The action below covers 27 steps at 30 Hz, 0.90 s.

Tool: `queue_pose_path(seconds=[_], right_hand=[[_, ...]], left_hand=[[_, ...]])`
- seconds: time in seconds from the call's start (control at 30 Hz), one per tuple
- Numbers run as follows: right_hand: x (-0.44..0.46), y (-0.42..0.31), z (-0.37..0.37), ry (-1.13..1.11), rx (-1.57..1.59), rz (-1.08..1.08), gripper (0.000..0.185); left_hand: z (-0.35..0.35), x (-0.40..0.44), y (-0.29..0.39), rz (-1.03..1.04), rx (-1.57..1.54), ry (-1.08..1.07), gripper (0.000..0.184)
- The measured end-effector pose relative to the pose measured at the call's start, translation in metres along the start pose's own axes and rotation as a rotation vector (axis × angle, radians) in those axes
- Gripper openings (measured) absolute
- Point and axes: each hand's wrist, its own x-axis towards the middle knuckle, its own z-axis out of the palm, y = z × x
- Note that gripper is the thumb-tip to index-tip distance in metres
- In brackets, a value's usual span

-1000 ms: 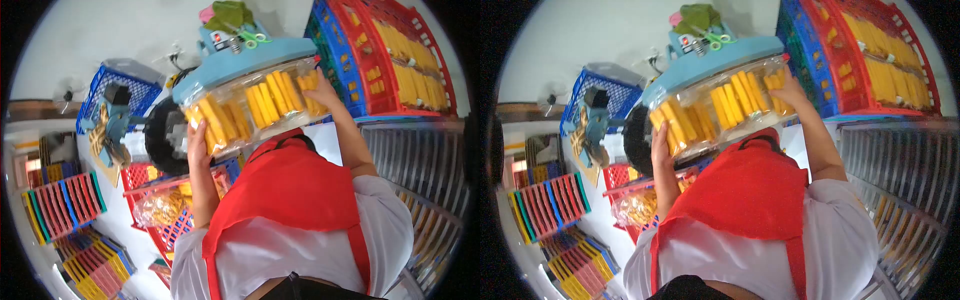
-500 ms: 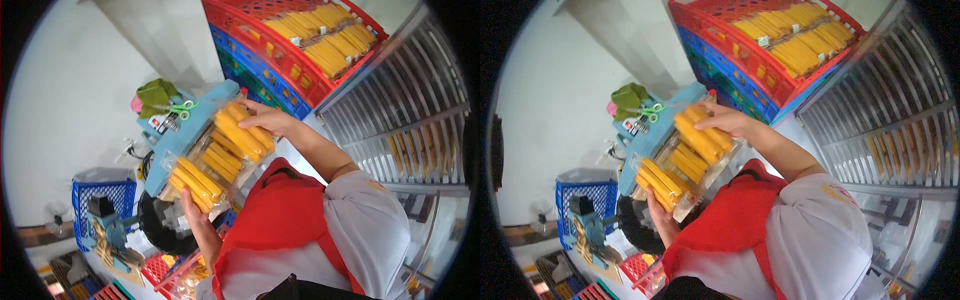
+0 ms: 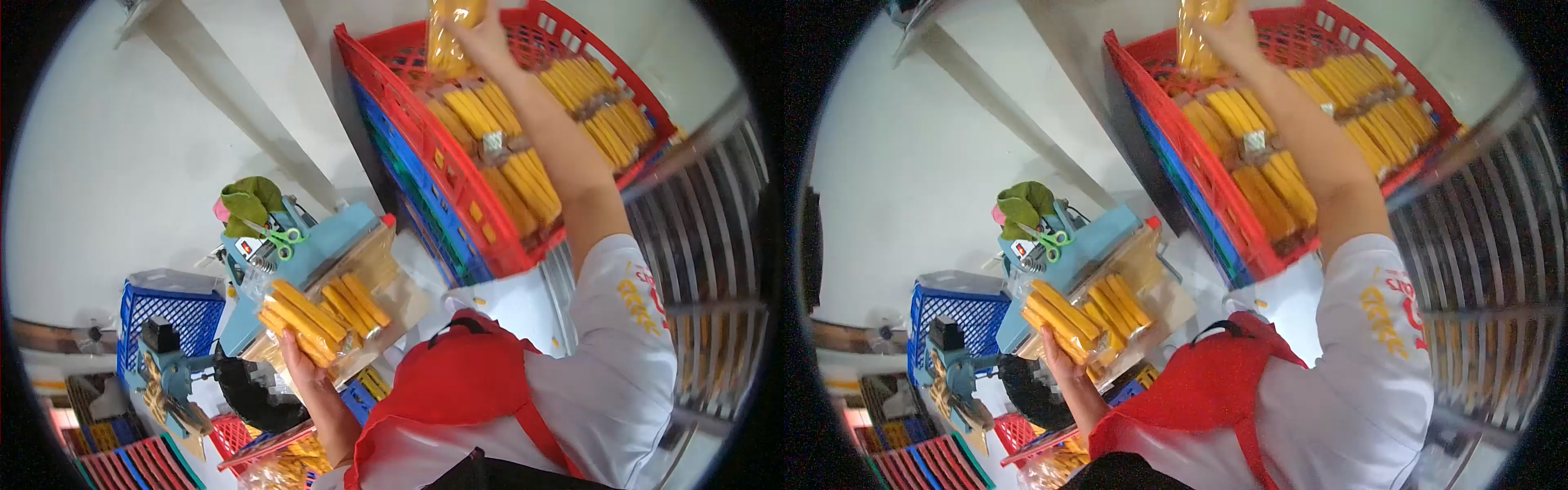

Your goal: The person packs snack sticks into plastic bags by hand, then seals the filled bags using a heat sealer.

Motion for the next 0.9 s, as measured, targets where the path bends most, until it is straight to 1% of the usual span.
queue_pose_path(seconds=[0.03, 0.1, 0.13, 0.2, 0.23, 0.3, 0.33, 0.37, 0.4, 0.47, 0.5, 0.53, 0.57, 0.6, 0.67, 0.7, 0.73, 0.77, 0.8, 0.83, 0.87, 0.9], right_hand=[[0.005, 0.020, 0.019, -0.025, 0.070, -0.043, 0.065], [0.020, 0.076, 0.066, -0.075, 0.000, -0.132, 0.079], [0.022, 0.089, 0.083, -0.092, 0.030, -0.138, 0.079], [0.015, 0.107, 0.112, -0.275, -0.190, 0.032, 0.084], [0.012, 0.115, 0.123, -0.297, -0.171, 0.031, 0.084], [0.009, 0.128, 0.134, -0.647, -0.239, 0.179, 0.087], [0.006, 0.125, 0.135, -0.657, -0.229, 0.180, 0.087], [0.001, 0.121, 0.136, -0.726, -0.337, 0.219, 0.080], [0.000, 0.116, 0.134, -0.793, -0.449, 0.254, 0.074], [0.017, 0.109, 0.127, -0.788, -0.476, -0.310, 0.060], [0.019, 0.078, 0.104, -0.611, -0.171, -0.257, 0.055], [0.012, 0.032, 0.073, -0.431, 0.128, -0.198, 0.051], [0.002, -0.003, 0.052, -0.490, 0.393, -0.213, 0.054], [-0.012, -0.031, 0.035, -0.546, 0.657, -0.223, 0.058], [-0.044, -0.065, 0.015, -0.513, 0.742, -0.536, 0.063], [-0.042, -0.078, 0.002, -0.528, 0.740, -0.544, 0.063], [-0.038, -0.091, -0.011, -0.610, 0.847, -0.268, 0.068], [-0.031, -0.085, -0.012, -0.698, 0.959, -0.066, 0.070], [-0.024, -0.079, -0.013, -0.752, 1.068, 0.152, 0.072], [-0.013, -0.066, -0.012, -0.765, 1.069, 0.145, 0.072], [-0.003, -0.055, -0.011, -0.749, 1.199, 0.170, 0.072], [0.007, -0.044, -0.007, -0.731, 1.330, 0.198, 0.071]], left_hand=[[0.017, 0.001, -0.002, 0.027, 0.006, 0.020, 0.049], [0.054, 0.004, -0.007, 0.131, 0.084, 0.097, 0.049], [0.064, 0.007, -0.009, 0.143, 0.125, 0.053, 0.047], [0.097, 0.008, -0.007, 0.146, 0.103, 0.084, 0.048], [0.112, 0.008, -0.005, 0.129, 0.071, 0.085, 0.051], [0.134, 0.014, 0.000, 0.105, 0.026, 0.108, 0.049], [0.148, 0.018, 0.003, 0.099, 0.033, 0.119, 0.049], [0.159, 0.023, 0.006, 0.091, 0.040, 0.128, 0.048], [0.166, 0.030, 0.009, 0.125, 0.077, 0.102, 0.050], [0.217, 0.034, 0.026, 0.278, 0.265, 0.096, 0.052], [0.225, 0.043, 0.028, 0.417, 0.361, 0.062, 0.054], [0.246, 0.046, 0.033, 0.532, 0.406, 0.037, 0.056], [0.270, 0.049, 0.036, 0.625, 0.449, 0.056, 0.057], [0.301, 0.047, 0.040, 0.669, 0.470, 0.048, 0.060], [0.340, 0.061, 0.041, 0.817, 0.494, -0.146, 0.052], [0.360, 0.065, 0.043, 0.809, 0.476, -0.208, 0.053], [0.374, 0.070, 0.045, 0.802, 0.460, -0.271, 0.053], [0.382, 0.077, 0.046, 0.808, 0.453, -0.260, 0.053], [0.389, 0.083, 0.048, 0.698, 0.419, -0.343, 0.054], [0.392, 0.088, 0.050, 0.588, 0.386, -0.427, 0.056], [0.389, 0.092, 0.051, 0.596, 0.386, -0.418, 0.056], [0.381, 0.098, 0.049, 0.639, 0.557, -0.421, 0.055]])
